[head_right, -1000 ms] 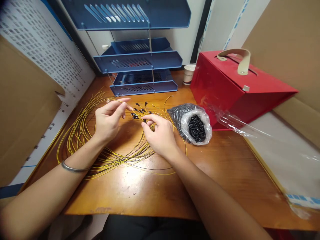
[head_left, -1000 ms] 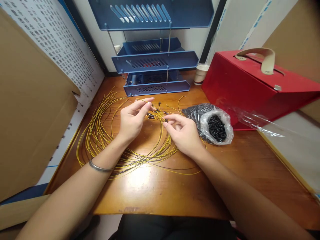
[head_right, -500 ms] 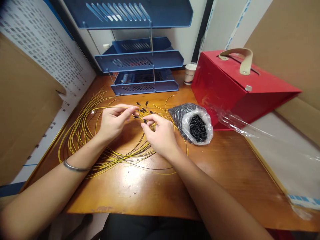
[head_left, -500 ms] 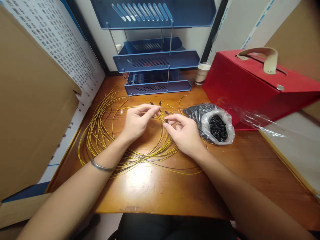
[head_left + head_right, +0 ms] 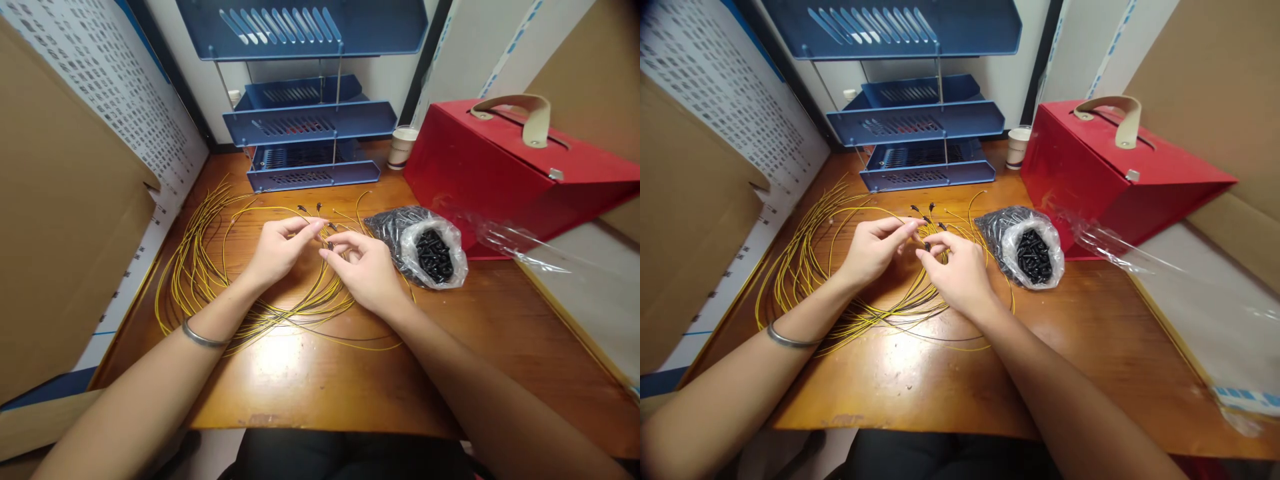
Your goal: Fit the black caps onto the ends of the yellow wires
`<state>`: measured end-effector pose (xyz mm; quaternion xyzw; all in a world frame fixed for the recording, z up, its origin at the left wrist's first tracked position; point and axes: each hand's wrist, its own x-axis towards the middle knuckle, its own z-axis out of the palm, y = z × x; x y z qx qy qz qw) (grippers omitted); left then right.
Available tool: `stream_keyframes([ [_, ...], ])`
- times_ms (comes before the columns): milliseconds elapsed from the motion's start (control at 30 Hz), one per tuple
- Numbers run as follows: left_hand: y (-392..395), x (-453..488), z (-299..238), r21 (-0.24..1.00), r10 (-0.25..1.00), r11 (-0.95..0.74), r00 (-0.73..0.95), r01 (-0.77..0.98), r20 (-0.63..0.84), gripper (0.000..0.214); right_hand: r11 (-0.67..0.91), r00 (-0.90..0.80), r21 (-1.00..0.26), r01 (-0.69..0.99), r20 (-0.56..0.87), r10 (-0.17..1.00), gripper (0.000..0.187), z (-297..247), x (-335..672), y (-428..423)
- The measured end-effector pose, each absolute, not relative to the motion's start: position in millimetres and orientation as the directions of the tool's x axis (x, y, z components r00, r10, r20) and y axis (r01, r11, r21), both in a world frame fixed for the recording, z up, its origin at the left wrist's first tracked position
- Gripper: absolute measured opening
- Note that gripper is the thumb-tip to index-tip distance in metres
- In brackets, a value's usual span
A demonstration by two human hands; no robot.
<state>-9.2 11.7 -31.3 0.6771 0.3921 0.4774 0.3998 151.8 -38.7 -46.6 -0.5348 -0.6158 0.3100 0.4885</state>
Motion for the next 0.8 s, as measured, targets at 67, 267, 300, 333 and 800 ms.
stream_keyframes([
  [67,10,-8,-31,0.904,0.901,-0.389,0.278,0.179,0.333,0.042,0.247,0.050,-0.899,0.362,0.283,0.958,0.017,-47,152,-38],
  [267,20,-15,-33,0.911,0.923,-0.371,0.183,0.179,0.339,0.044,0.263,0.000,-0.890,0.372,0.283,0.959,0.015,-44,149,-42],
  [300,23,-17,-33,0.927,0.935,-0.349,0.122,0.139,0.333,0.045,0.266,-0.016,-0.890,0.371,0.280,0.960,0.015,-43,148,-43],
  [333,26,-18,-33,0.941,0.946,-0.322,0.062,0.100,0.317,0.046,0.269,-0.030,-0.889,0.372,0.278,0.960,0.016,-43,148,-43],
  [800,15,-12,-34,0.989,0.936,-0.112,0.344,0.096,0.073,0.053,0.271,-0.038,-0.865,0.423,0.282,0.959,0.013,-44,148,-45],
])
